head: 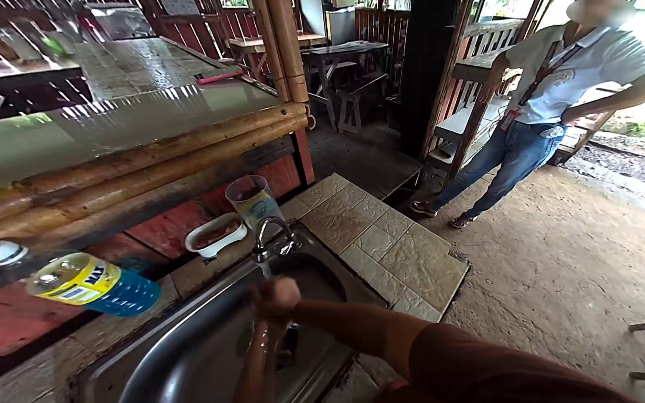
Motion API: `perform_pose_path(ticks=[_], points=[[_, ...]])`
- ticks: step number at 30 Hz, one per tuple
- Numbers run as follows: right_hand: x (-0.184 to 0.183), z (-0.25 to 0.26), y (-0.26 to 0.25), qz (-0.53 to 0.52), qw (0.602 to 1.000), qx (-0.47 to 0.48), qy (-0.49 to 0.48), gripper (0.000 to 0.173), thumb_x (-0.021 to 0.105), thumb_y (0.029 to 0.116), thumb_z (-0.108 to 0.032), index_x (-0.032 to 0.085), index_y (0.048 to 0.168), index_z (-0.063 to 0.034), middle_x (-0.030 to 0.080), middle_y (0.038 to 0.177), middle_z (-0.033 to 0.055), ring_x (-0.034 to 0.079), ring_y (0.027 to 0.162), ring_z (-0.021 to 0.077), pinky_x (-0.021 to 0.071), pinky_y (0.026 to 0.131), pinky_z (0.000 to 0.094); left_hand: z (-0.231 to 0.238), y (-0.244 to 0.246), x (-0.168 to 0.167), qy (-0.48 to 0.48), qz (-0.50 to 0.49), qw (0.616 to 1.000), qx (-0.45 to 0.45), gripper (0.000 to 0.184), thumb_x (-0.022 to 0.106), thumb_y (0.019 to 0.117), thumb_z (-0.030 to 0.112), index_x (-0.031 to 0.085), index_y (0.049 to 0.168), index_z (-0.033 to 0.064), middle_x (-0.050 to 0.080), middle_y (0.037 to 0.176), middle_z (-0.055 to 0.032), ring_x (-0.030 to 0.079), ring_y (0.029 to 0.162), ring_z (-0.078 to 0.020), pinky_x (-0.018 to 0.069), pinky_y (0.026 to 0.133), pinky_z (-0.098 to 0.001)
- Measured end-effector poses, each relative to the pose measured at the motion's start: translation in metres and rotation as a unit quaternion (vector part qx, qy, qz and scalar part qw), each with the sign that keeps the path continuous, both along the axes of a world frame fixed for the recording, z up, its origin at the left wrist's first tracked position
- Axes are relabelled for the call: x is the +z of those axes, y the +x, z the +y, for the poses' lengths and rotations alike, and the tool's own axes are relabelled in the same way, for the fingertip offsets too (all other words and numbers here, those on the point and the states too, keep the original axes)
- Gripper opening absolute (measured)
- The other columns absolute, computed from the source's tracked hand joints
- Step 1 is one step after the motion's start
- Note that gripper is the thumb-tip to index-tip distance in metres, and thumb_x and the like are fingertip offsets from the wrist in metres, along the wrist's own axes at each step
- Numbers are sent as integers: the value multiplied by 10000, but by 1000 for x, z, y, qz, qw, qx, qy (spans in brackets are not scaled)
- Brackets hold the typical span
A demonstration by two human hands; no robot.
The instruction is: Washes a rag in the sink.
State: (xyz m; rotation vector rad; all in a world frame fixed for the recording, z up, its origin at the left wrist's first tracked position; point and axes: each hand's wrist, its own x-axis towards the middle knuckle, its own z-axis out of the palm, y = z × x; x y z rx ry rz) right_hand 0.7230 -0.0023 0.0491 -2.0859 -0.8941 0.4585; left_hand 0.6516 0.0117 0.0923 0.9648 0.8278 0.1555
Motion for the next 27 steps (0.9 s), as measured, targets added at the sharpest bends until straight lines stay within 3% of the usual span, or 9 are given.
perform_pose_path(ticks=[1, 4, 7, 9, 11, 14, 18, 24, 27], points=[[5, -2, 22, 40, 998, -36, -45, 400, 482, 1075, -318, 701, 1232, -23, 706, 1212, 213, 652, 1176, 376, 481, 1012, 598, 13, 11, -32, 67, -5, 998, 20, 448, 181, 1125, 318, 536, 1265, 83, 653, 1067, -73, 643, 924, -150, 550, 800, -359], [1, -9, 71, 40, 982, 4, -182, 388, 456, 1085, -240, 599, 1384, -38, 547, 1461, 222, 530, 1342, 414, 420, 1067, 646, 44, 14, -52, 131, -12, 991, 19, 414, 336, 1119, 362, 551, 1297, 56, 612, 1046, -56, 605, 888, -118, 521, 780, -346], [12, -14, 76, -34, 975, 60, -210, 383, 565, 1017, -159, 599, 1382, -48, 578, 1417, 235, 550, 1309, 431, 440, 1033, 661, 70, 9, -53, 60, -15, 998, -8, 281, 416, 1076, 212, 508, 1306, 79, 634, 1065, -70, 649, 914, -143, 563, 790, -363], [27, -10, 73, -97, 981, 47, -159, 354, 488, 1046, -116, 606, 1372, -47, 610, 1383, 212, 590, 1273, 395, 474, 1021, 607, 76, 9, -56, 31, -21, 998, -47, 277, 422, 1046, 191, 500, 1297, 103, 634, 1033, -61, 648, 896, -159, 562, 774, -396], [31, -3, 73, -159, 979, 59, -113, 380, 474, 1021, -11, 612, 1375, -9, 553, 1448, 214, 520, 1342, 386, 424, 1103, 540, 69, 14, -57, 48, -9, 997, -64, 264, 426, 1058, 227, 557, 1238, 85, 649, 993, -61, 650, 863, -162, 556, 745, -398], [24, 9, 84, -210, 950, 126, -194, 431, 478, 1010, 38, 537, 1437, 33, 382, 1598, 231, 337, 1480, 424, 264, 1216, 538, 58, 22, -58, 106, 19, 992, -72, 299, 422, 1047, 83, 537, 1314, 12, 611, 1172, -120, 608, 1009, -177, 517, 863, -389], [27, 15, 96, -205, 916, 192, -286, 393, 505, 1011, 25, 546, 1400, 64, 356, 1597, 261, 338, 1468, 451, 321, 1174, 579, 63, 28, -51, 296, 28, 933, -205, 472, 527, 940, -120, 553, 1401, -21, 524, 1478, -197, 518, 1328, -272, 426, 1077, -435], [55, 25, 83, -214, 885, 199, -362, 327, 429, 1050, 16, 565, 1317, 146, 507, 1457, 308, 456, 1384, 458, 342, 1133, 618, 72, 46, -41, 404, 59, 881, -239, 429, 665, 909, -63, 589, 1332, -60, 597, 1343, -254, 578, 1233, -309, 458, 1044, -444], [61, 30, 87, -210, 887, 208, -354, 329, 425, 1062, -10, 558, 1329, 130, 537, 1429, 292, 481, 1368, 435, 322, 1134, 622, 78, 56, -34, 511, 151, 776, -337, 449, 698, 932, 32, 588, 1359, -51, 579, 1389, -277, 536, 1332, -386, 401, 1128, -506]])
